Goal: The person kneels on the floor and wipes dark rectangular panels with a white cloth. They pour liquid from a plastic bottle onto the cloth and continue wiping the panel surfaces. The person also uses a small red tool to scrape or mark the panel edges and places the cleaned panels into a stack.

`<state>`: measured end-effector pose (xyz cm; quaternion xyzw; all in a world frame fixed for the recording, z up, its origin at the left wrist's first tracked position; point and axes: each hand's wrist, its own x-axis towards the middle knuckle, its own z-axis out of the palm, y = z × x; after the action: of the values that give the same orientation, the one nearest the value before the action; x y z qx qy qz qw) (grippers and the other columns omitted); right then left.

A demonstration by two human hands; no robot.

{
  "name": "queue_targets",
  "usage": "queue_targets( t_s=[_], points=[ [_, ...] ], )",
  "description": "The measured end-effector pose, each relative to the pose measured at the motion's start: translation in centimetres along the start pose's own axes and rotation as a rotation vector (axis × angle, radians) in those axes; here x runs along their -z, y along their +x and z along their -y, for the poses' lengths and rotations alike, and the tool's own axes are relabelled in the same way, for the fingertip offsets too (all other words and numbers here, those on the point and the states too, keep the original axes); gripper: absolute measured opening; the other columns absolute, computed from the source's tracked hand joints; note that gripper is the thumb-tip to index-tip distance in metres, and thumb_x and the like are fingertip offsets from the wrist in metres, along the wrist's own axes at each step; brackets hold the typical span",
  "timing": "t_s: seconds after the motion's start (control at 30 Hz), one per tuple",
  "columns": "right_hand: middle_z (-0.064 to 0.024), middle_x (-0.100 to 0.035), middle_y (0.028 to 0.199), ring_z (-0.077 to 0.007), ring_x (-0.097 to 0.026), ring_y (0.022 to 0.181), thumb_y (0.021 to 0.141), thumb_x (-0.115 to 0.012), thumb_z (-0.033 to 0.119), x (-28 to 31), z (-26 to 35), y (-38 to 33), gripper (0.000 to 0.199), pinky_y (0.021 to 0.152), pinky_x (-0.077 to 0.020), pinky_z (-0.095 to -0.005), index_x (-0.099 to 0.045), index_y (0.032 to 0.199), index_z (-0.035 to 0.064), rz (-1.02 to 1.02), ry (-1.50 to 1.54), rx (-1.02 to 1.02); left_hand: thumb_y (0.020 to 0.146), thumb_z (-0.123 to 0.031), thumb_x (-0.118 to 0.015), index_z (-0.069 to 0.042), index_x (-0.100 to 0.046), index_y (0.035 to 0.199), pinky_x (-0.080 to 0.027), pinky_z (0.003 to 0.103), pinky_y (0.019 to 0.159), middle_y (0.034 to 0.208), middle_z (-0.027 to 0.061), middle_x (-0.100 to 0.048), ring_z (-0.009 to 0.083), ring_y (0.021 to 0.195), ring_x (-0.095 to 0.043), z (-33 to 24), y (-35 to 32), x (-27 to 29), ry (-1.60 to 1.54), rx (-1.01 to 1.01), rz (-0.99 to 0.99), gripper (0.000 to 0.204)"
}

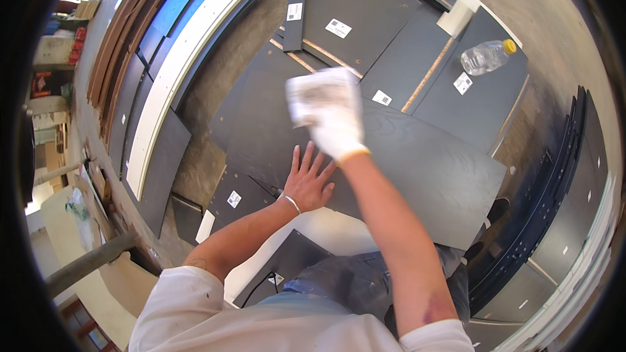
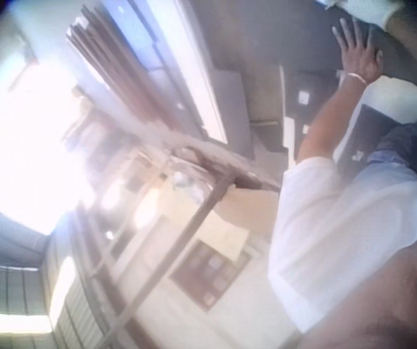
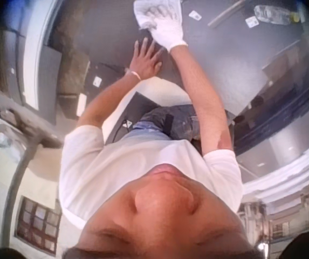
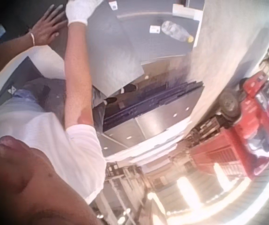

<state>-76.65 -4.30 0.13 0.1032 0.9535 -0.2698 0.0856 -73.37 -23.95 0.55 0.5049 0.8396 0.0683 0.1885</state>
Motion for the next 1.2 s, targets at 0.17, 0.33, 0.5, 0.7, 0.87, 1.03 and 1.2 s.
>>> queue_targets(
  t_s=[0.17,0.33,0.5,0.7,0.87,1.03,1.2],
  points=[
    [-0.0089,-0.043,0.167,-0.0291,-0.028,0.16,0.1,-0.055,0.033,3.2,-10.0,-12.9,0.063,0.133,-0.0071,-0.0464,-0.049,0.159,0.01,-0.195,-0.31,-0.454,0.094,-0.044,-0.065,-0.003,-0.035,0.162,-0.002,0.071,0.125,0.172,0.0312,-0.014,0.0502,0.161,-0.006,0.0,-0.1,-0.7,-0.092,0.125,-0.084,0.084],
    [-0.0107,-0.045,0.166,-0.0285,-0.029,0.159,0.103,-0.049,0.04,-0.9,-5.0,-4.4,0.061,0.134,-0.0059,-0.0483,-0.051,0.157,0.0105,-0.327,-0.459,-0.161,0.095,-0.049,-0.062,-0.002,-0.042,0.159,-0.005,0.075,0.122,0.168,0.0329,-0.025,0.0527,0.159,-0.013,0.1,-0.1,-1.6,-0.097,0.088,-0.131,0.081],
    [-0.0088,-0.053,0.16,-0.0257,-0.037,0.156,0.099,-0.057,0.039,-5.1,6.4,10.9,0.057,0.132,-0.0113,-0.0488,-0.06,0.15,0.0134,-0.348,-0.175,0.24,0.098,-0.054,-0.052,-0.004,-0.041,0.16,-0.003,0.079,0.121,0.165,0.0277,-0.035,0.0522,0.158,-0.017,0.2,-0.2,-1.7,-0.1,0.086,0.021,0.08],
    [-0.003,-0.057,0.157,-0.0217,-0.04,0.153,0.101,-0.058,0.037,-3.3,11.4,13.4,0.051,0.131,-0.0195,-0.0418,-0.062,0.148,0.0175,-0.096,0.049,0.294,0.099,-0.051,-0.051,-0.006,-0.041,0.159,-0.007,0.076,0.123,0.168,0.027,-0.03,0.0513,0.158,-0.016,0.3,-0.3,-2.2,-0.146,0.054,-0.013,0.077],
    [-0.0013,-0.06,0.152,-0.0176,-0.044,0.15,0.101,-0.059,0.029,-2.3,15.5,9.6,0.047,0.126,-0.0293,-0.0349,-0.061,0.146,0.0159,0.192,0.312,0.563,0.099,-0.046,-0.052,-0.011,-0.029,0.166,-0.01,0.072,0.124,0.174,0.0219,-0.022,0.047,0.162,-0.01,0.7,0.1,-3.0,-0.232,0.08,-0.058,0.079],
    [-0.0069,-0.056,0.157,-0.0254,-0.037,0.155,0.102,-0.05,0.042,-3.1,13.9,13.7,0.057,0.132,-0.0141,-0.0429,-0.058,0.15,0.0109,-0.252,-0.21,0.304,0.096,-0.047,-0.054,-0.006,-0.051,0.153,-0.003,0.074,0.125,0.162,0.0219,-0.041,0.0462,0.156,-0.024,0.2,-0.5,-2.5,-0.219,0.084,-0.073,0.07],
    [-0.008,-0.046,0.165,-0.0258,-0.03,0.159,0.101,-0.051,0.042,-6.0,11.7,14.3,0.058,0.134,-0.0073,-0.0447,-0.059,0.151,0.0134,-0.003,-0.159,0.385,0.095,-0.047,-0.054,-0.005,-0.053,0.15,-0.002,0.076,0.124,0.159,0.022,-0.044,0.046,0.156,-0.024,0.3,-0.2,-2.0,-0.216,0.052,-0.134,0.07]
  ],
)
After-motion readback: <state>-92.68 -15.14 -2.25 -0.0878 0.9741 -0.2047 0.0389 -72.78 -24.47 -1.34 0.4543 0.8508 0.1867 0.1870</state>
